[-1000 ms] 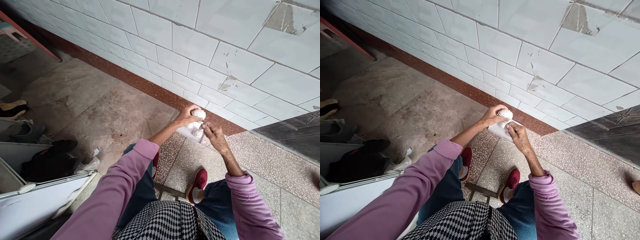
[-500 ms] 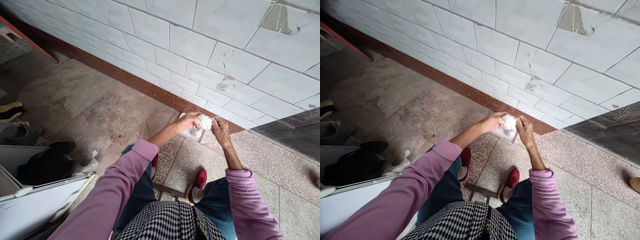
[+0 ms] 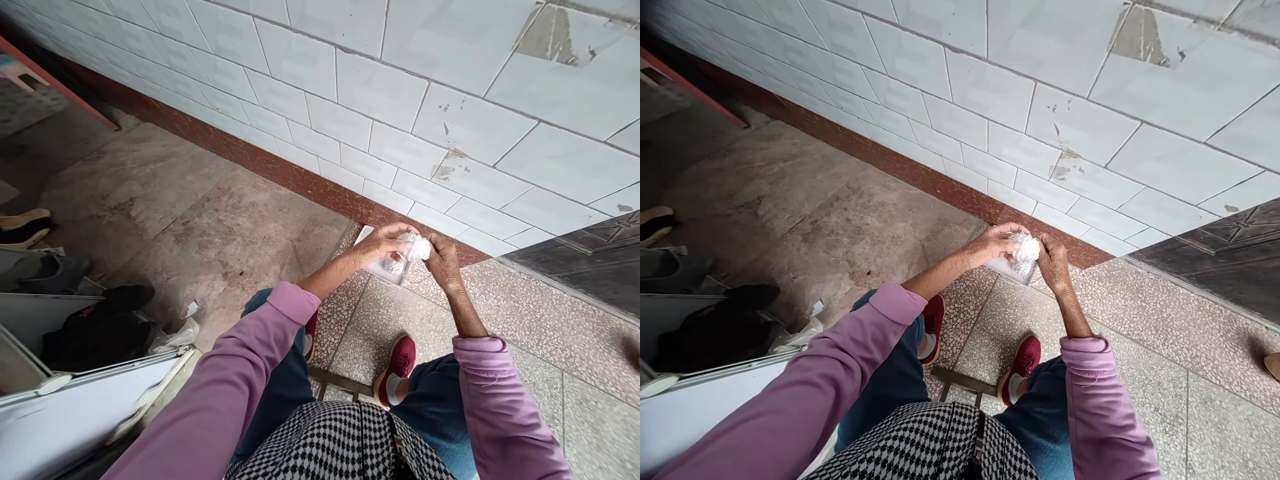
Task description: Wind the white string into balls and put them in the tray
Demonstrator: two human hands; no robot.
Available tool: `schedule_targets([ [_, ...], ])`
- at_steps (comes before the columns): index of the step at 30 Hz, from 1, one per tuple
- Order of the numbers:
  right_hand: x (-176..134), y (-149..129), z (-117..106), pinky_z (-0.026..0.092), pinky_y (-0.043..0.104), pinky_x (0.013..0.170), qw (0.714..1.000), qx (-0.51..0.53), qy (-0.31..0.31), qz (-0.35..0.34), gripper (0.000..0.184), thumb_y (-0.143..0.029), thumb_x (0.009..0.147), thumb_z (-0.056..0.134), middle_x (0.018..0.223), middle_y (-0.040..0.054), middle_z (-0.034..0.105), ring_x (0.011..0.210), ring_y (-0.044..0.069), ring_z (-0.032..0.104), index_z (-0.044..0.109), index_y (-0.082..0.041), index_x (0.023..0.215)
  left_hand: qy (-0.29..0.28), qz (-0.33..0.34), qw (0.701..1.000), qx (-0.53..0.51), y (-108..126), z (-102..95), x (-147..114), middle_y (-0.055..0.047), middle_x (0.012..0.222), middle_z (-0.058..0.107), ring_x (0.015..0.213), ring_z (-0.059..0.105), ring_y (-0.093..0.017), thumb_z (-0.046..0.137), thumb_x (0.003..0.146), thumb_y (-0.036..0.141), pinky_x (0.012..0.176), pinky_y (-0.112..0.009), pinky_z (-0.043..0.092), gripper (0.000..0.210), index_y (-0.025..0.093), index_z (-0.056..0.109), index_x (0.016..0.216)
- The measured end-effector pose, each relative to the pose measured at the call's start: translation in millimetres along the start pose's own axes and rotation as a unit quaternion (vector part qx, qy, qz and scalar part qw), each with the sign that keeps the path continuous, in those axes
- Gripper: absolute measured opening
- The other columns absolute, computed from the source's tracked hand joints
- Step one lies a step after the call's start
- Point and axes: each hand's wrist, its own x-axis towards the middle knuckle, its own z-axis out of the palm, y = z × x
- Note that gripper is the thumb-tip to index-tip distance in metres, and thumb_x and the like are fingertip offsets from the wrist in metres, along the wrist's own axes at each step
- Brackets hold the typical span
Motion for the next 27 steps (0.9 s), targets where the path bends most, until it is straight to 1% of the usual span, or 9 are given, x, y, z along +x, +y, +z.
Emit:
schedule_targets([
  [4,0,-3,1,0.036,0.028,0.055,0.999,0.005,0.035,0.009,0.044,-0.056,0.103,0.067,0.061,-0.0036,0.048,0.062,0.016,0.045,0.053,-0.026,0.074,0.015,-0.01,1.0,0.007,3,1.1,-3,-0.006,0.108,0.077,0.084,0.075,-0.015,0.1,0.074,0.039,0.07,-0.029,0.062,0.065,0.019,0.07,0.128],
  [8,-1,-6,0,0.034,0.029,0.055,0.999,0.009,0.041,0.014,0.042,-0.054,0.1,0.067,0.06,-0.0037,0.047,0.061,0.016,0.044,0.051,-0.027,0.072,-0.005,-0.054,0.998,0.027,5,0.2,-8,-0.01,0.112,0.078,0.073,0.078,-0.015,0.095,0.083,0.047,0.058,-0.026,0.054,0.067,0.017,0.069,0.137],
  [11,0,-9,0,0.034,0.029,0.055,0.999,0.015,0.046,0.016,0.039,-0.052,0.1,0.066,0.059,-0.0039,0.047,0.061,0.016,0.043,0.053,-0.027,0.072,-0.02,-0.044,0.999,0.003,4,0.2,-8,-0.011,0.114,0.079,0.075,0.079,-0.016,0.092,0.086,0.051,0.062,-0.026,0.056,0.065,0.019,0.07,0.139],
  [13,-1,-12,1,0.034,0.03,0.055,0.998,0.016,0.051,0.013,0.038,-0.051,0.1,0.066,0.06,-0.0038,0.047,0.061,0.016,0.043,0.055,-0.026,0.073,-0.013,-0.033,0.999,-0.013,2,0.6,-7,-0.01,0.113,0.079,0.076,0.079,-0.016,0.09,0.088,0.056,0.064,-0.027,0.057,0.065,0.021,0.071,0.139],
  [15,-1,-14,3,0.035,0.03,0.056,0.999,0.008,0.052,0.007,0.037,-0.052,0.1,0.066,0.061,-0.0033,0.049,0.061,0.016,0.044,0.058,-0.026,0.075,0.006,-0.021,1.0,-0.003,-2,0.9,-5,-0.009,0.108,0.079,0.075,0.076,-0.014,0.092,0.085,0.057,0.065,-0.027,0.057,0.065,0.021,0.071,0.135],
  [17,-2,-15,3,0.035,0.03,0.057,0.999,-0.002,0.054,0.003,0.036,-0.053,0.1,0.066,0.062,-0.0028,0.051,0.061,0.016,0.045,0.062,-0.025,0.078,0.018,-0.007,0.999,0.027,-4,0.8,-3,-0.006,0.104,0.077,0.075,0.073,-0.013,0.097,0.079,0.052,0.067,-0.026,0.057,0.065,0.02,0.072,0.13],
  [20,-1,-13,2,0.037,0.031,0.058,0.998,-0.007,0.063,0.007,0.037,-0.056,0.101,0.065,0.063,-0.003,0.053,0.058,0.016,0.046,0.066,-0.024,0.084,0.015,0.02,0.999,0.047,-4,0.5,-2,-0.004,0.102,0.075,0.081,0.07,-0.013,0.1,0.071,0.043,0.07,-0.026,0.056,0.065,0.02,0.072,0.125],
  [24,2,-6,1,0.039,0.032,0.06,0.998,-0.028,0.059,0.007,0.043,-0.06,0.102,0.064,0.063,-0.0019,0.056,0.059,0.017,0.047,0.062,-0.024,0.078,0.009,0.057,0.998,0.007,2,1.1,-1,-0.006,0.109,0.076,0.095,0.071,-0.017,0.103,0.063,0.033,0.084,-0.031,0.057,0.07,0.018,0.072,0.124],
  [27,0,-6,12,0.041,0.032,0.06,0.999,-0.039,0.019,0.001,0.048,-0.064,0.102,0.062,0.063,-0.0004,0.058,0.06,0.018,0.049,0.062,-0.024,0.076,0.024,0.079,0.996,-0.023,5,-0.6,2,-0.008,0.113,0.076,0.099,0.071,-0.019,0.102,0.063,0.033,0.089,-0.034,0.058,0.068,0.018,0.07,0.121],
])
